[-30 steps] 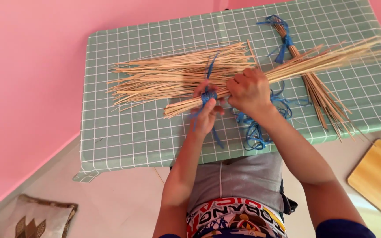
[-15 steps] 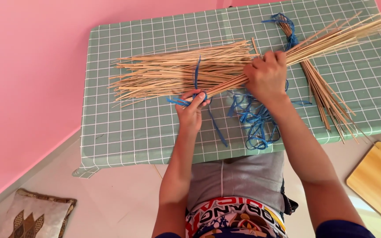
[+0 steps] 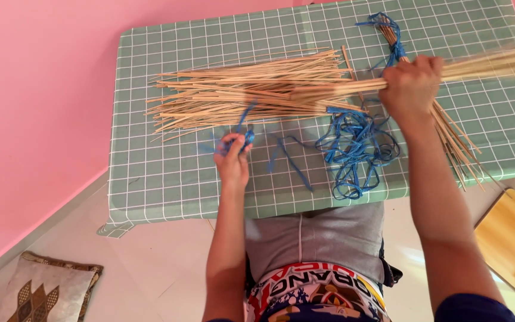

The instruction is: Untying bundles of thin wooden sticks and spreading them out on a table

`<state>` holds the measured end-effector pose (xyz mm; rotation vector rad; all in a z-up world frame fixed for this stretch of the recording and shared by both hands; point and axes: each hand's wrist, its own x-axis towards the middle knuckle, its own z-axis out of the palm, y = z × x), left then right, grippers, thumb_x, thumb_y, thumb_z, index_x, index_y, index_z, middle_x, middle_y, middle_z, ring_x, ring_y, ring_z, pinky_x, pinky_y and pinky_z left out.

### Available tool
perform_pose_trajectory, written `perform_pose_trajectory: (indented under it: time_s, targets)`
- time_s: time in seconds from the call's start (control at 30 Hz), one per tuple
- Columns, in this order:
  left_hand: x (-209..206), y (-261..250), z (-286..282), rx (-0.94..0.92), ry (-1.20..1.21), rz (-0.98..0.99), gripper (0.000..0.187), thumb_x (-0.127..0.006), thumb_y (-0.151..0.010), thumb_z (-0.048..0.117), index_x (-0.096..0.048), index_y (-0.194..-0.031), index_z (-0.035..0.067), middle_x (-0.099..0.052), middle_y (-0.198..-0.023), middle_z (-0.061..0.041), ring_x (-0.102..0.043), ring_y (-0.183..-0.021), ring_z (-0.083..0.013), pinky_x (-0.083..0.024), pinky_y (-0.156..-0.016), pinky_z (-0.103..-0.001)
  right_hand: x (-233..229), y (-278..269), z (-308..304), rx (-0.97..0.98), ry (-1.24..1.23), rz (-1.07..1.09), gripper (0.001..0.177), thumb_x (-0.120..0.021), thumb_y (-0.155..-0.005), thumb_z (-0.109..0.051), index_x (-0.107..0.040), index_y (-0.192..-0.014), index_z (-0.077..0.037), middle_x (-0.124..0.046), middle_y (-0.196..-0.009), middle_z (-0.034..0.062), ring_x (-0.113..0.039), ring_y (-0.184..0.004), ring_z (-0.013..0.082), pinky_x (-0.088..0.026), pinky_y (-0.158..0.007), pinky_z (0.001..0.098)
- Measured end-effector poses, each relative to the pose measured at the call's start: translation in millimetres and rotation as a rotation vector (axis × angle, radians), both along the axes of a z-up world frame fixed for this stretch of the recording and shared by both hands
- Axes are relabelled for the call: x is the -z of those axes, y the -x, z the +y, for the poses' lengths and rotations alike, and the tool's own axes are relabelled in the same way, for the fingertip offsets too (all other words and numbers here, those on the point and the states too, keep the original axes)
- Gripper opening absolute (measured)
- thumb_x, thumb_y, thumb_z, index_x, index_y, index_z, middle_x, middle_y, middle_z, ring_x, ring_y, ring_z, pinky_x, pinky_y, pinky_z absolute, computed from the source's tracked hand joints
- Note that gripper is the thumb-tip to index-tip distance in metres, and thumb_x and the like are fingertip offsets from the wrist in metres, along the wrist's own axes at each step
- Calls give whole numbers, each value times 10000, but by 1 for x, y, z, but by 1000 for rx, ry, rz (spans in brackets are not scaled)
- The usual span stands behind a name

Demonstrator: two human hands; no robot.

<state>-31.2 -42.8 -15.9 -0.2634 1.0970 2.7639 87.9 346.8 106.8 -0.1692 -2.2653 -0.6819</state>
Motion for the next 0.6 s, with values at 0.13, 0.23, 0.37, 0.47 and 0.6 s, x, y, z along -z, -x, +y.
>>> perform_pose_trajectory:
  time_s: [0.13,0.23,0.37,0.47,0.6]
  targets:
    - [-3,-26,7,173,75,84,122,-793,-839,-20,-722,-908,52,-700,-972,-116,-741,-778,-280,-659,-690,-279,5,9,-2,18,-28,25,170,-577,-526,-167,-601,-693,-186,-531,-647,-60,-416,-683,218,-304,-762,352]
    - [-8,-51,33,418,119,89,199,-787,-874,117,-712,-1028,17,-697,-1004,-205,-753,-792,-339,-692,-750,-377,1,44,-45,84,-62,-61,269,-632,-487,-164,-673,-717,-297,-576,-628,-143,-514,-713,128,-404,-821,314]
    - [-14,-69,53,718,-101,120,263,-631,-1028,188,-640,-1241,35,-713,-1063,-206,-751,-943,-367,-639,-892,-449,28,113,-99,-63,-12,-154,148,-656,-642,-205,-629,-775,-266,-595,-689,-78,-575,-735,209,-419,-798,404]
    - [-15,-67,49,728,-152,39,298,-630,-1019,215,-608,-1277,67,-686,-1136,-194,-736,-977,-376,-613,-918,-472,52,157,-132,-126,9,-175,125,-652,-633,-144,-634,-722,-229,-577,-648,-44,-554,-702,235,-412,-761,402]
    - [8,-66,52,575,-141,-87,262,-599,-1032,179,-627,-1285,113,-714,-1133,-216,-751,-978,-379,-643,-900,-501,98,195,-148,-247,208,-107,161,-813,-575,-219,-747,-722,-212,-612,-700,55,-583,-714,302,-387,-735,478]
